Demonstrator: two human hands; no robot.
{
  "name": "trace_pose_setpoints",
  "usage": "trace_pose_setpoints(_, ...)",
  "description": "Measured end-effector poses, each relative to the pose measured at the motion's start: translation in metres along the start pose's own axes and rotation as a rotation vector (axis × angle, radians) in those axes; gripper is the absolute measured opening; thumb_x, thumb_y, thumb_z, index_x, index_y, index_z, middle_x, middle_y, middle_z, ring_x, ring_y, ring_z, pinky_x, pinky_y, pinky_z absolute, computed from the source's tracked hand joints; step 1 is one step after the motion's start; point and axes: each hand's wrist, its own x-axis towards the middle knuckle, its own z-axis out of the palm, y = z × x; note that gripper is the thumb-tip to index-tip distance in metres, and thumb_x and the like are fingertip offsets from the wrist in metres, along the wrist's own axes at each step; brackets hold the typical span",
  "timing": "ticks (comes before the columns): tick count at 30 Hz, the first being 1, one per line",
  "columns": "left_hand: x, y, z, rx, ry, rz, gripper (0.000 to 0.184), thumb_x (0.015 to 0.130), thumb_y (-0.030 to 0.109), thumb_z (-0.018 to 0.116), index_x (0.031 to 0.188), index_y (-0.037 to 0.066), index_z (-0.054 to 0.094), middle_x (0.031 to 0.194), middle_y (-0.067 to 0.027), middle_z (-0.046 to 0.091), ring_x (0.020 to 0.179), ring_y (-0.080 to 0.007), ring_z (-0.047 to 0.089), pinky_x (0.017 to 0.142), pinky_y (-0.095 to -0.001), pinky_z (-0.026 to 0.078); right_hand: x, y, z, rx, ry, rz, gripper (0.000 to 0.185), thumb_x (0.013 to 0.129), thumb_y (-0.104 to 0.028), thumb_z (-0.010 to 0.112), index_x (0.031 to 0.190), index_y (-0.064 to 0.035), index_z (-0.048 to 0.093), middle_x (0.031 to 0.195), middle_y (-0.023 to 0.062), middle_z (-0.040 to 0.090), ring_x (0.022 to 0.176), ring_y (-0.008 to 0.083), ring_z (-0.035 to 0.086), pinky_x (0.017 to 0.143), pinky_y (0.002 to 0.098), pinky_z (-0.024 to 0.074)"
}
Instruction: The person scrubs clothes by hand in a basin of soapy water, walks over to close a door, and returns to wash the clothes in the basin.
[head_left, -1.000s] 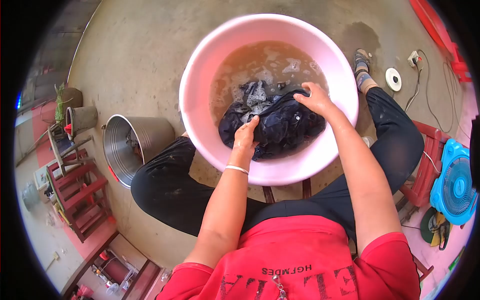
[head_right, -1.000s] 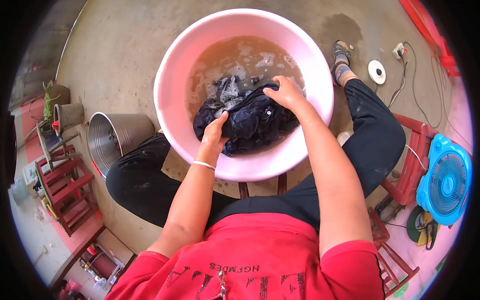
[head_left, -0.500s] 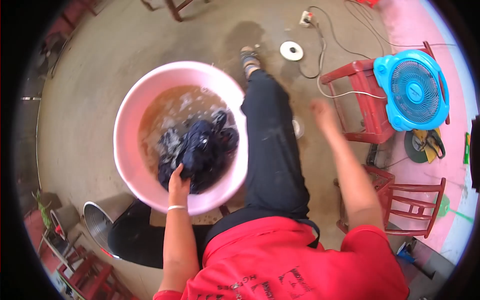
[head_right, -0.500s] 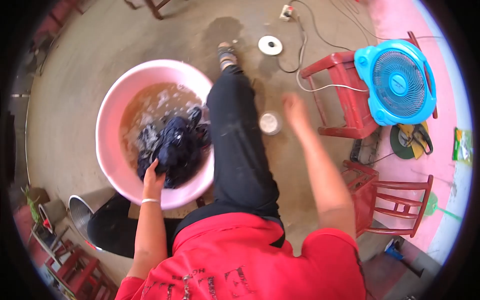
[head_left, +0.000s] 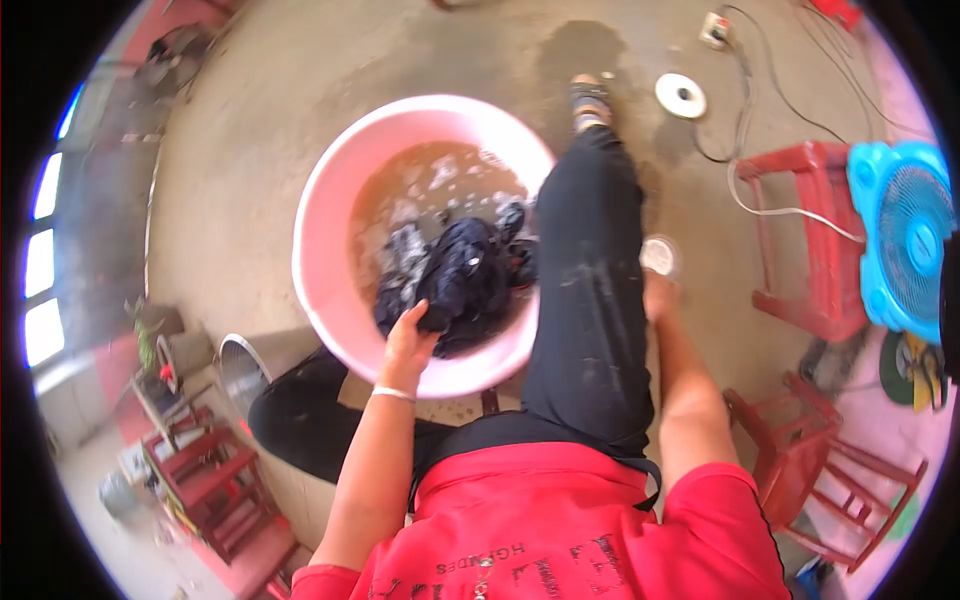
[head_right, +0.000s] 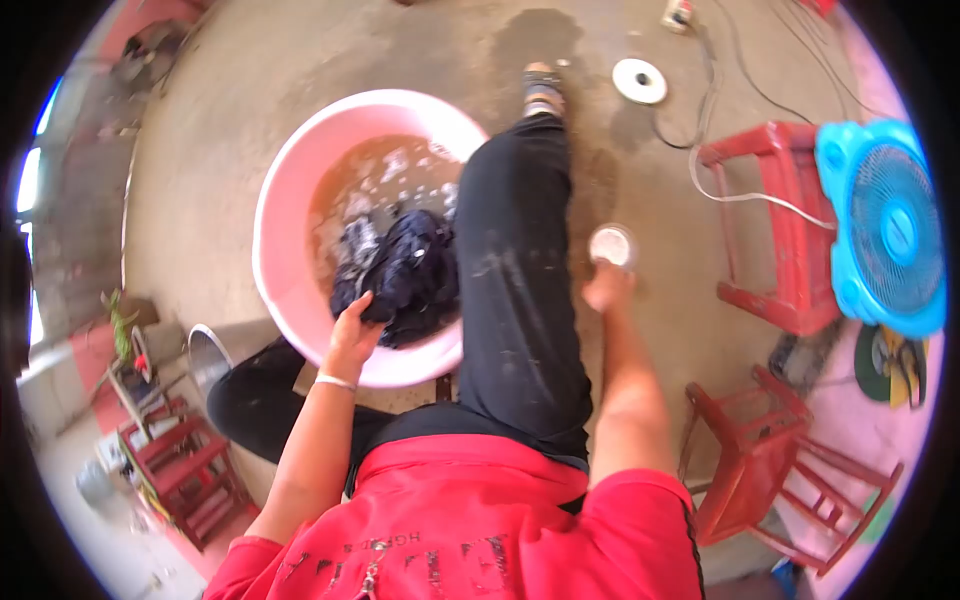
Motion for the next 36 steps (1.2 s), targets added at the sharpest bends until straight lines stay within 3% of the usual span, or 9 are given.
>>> trace_pose_setpoints(4, -0.011, -0.002, 0.009, 0.086, 0.073, 0.155, 0.021, 0.090, 0.017, 0.063, 0.107, 0.006, 0.057, 0.099, -0.0071, 0.063, 0.091, -0.0205, 0.063, 0.079, -0.0371, 0.052, 0.056, 0.063, 0.030, 0.425, 0.289, -0.066, 0.045, 0.083, -0.026, 0.064, 0.120, -0.0016, 0.057, 0.108, 0.0183, 0.065, 0.103, 0.0330, 0.062, 0.094, 0.0392, 0.0476)
trace_pose_setpoints(6, -0.001, -0.003, 0.002, 0.036, 0.108, 0.222, 0.024, 0.092, 0.018, 0.061, 0.111, 0.006, 0.055, 0.103, -0.0084, 0.062, 0.094, -0.0222, 0.063, 0.080, -0.0372, 0.052, 0.063, 0.067, -0.026, 1.462, 0.220, 0.261, 0.031, 0.089, -0.024, 0.062, 0.113, -0.0042, 0.060, 0.102, 0.0087, 0.066, 0.096, 0.0228, 0.063, 0.090, 0.0354, 0.0489)
trace_pose_setpoints(11, 0.003, -0.004, 0.007, -0.223, 0.150, 0.329, 0.024, 0.097, 0.020, 0.052, 0.115, 0.005, 0.054, 0.108, -0.0115, 0.061, 0.097, -0.0253, 0.062, 0.085, -0.0406, 0.052, -0.029, -0.047, -0.250, 1.856, 0.387, -0.386, 0.035, 0.094, -0.029, 0.051, 0.112, -0.0001, 0.059, 0.110, 0.0114, 0.064, 0.104, 0.0204, 0.059, 0.097, 0.0354, 0.0447)
trace_pose_setpoints(15, -0.022, 0.000, 0.027, -0.215, 0.318, 0.456, 0.025, 0.095, 0.025, 0.053, 0.108, 0.004, 0.056, 0.101, -0.0077, 0.059, 0.093, -0.0195, 0.056, 0.086, -0.0342, 0.048, -0.106, -0.180, -0.277, 1.519, 0.137, -0.778, 0.031, 0.097, -0.021, 0.048, 0.114, 0.0027, 0.059, 0.107, 0.0120, 0.065, 0.098, 0.0205, 0.061, 0.093, 0.0353, 0.0467)
trace_pose_setpoints(20, -0.017, -0.008, 0.007, -0.192, 0.305, 0.633, 0.021, 0.095, 0.025, 0.053, 0.099, 0.005, 0.057, 0.092, -0.0035, 0.054, 0.088, -0.0139, 0.048, 0.085, -0.0286, 0.041, -0.134, -0.299, -0.100, 1.057, -0.358, -0.874, 0.024, 0.097, -0.013, 0.051, 0.112, 0.0001, 0.064, 0.105, 0.0092, 0.067, 0.104, 0.0179, 0.061, 0.096, 0.0322, 0.0453)
trace_pose_setpoints(26, -0.039, 0.000, -0.007, -0.172, 0.165, 0.704, 0.011, 0.095, 0.019, 0.054, 0.093, 0.008, 0.057, 0.088, 0.0021, 0.052, 0.087, -0.0096, 0.048, 0.083, -0.0254, 0.040, -0.110, -0.338, 0.025, -0.117, -0.065, -1.122, 0.047, 0.101, -0.037, 0.026, 0.126, -0.0118, 0.058, 0.132, 0.0064, 0.057, 0.129, 0.0300, 0.044, 0.108, 0.0479, 0.0260)
trace_pose_setpoints(30, -0.050, 0.019, -0.020, -0.050, -0.098, 0.690, 0.013, 0.094, 0.018, 0.055, 0.086, 0.008, 0.056, 0.083, 0.0041, 0.051, 0.078, -0.0060, 0.047, 0.073, -0.0219, 0.041, -0.086, -0.359, -0.009, -0.033, -0.067, -1.036, 0.034, 0.092, -0.019, 0.050, 0.124, -0.0123, 0.058, 0.124, 0.0099, 0.059, 0.126, 0.0291, 0.046, 0.105, 0.0451, 0.0337)
trace_pose_setpoints(33, -0.080, 0.048, -0.010, 0.283, -0.265, 0.847, 0.016, 0.093, 0.018, 0.057, 0.080, 0.008, 0.055, 0.078, 0.0057, 0.049, 0.075, -0.0039, 0.044, 0.068, -0.0203, 0.037, -0.080, -0.383, -0.032, -0.009, 0.061, -1.486, 0.034, 0.079, -0.015, 0.065, 0.112, -0.0094, 0.063, 0.120, 0.0103, 0.060, 0.123, 0.0274, 0.048, 0.103, 0.0435, 0.0375)
trace_pose_setpoints(36, -0.089, 0.064, -0.016, 0.062, -0.240, 0.706, 0.021, 0.088, 0.018, 0.069, 0.074, 0.010, 0.055, 0.074, 0.0044, 0.052, 0.071, -0.0044, 0.046, 0.065, -0.0208, 0.039, -0.053, -0.401, -0.042, -0.181, -0.335, -1.501, 0.022, 0.069, -0.019, 0.073, 0.082, -0.0030, 0.067, 0.109, 0.0109, 0.064, 0.110, 0.0302, 0.057, 0.096, 0.0390, 0.0449)
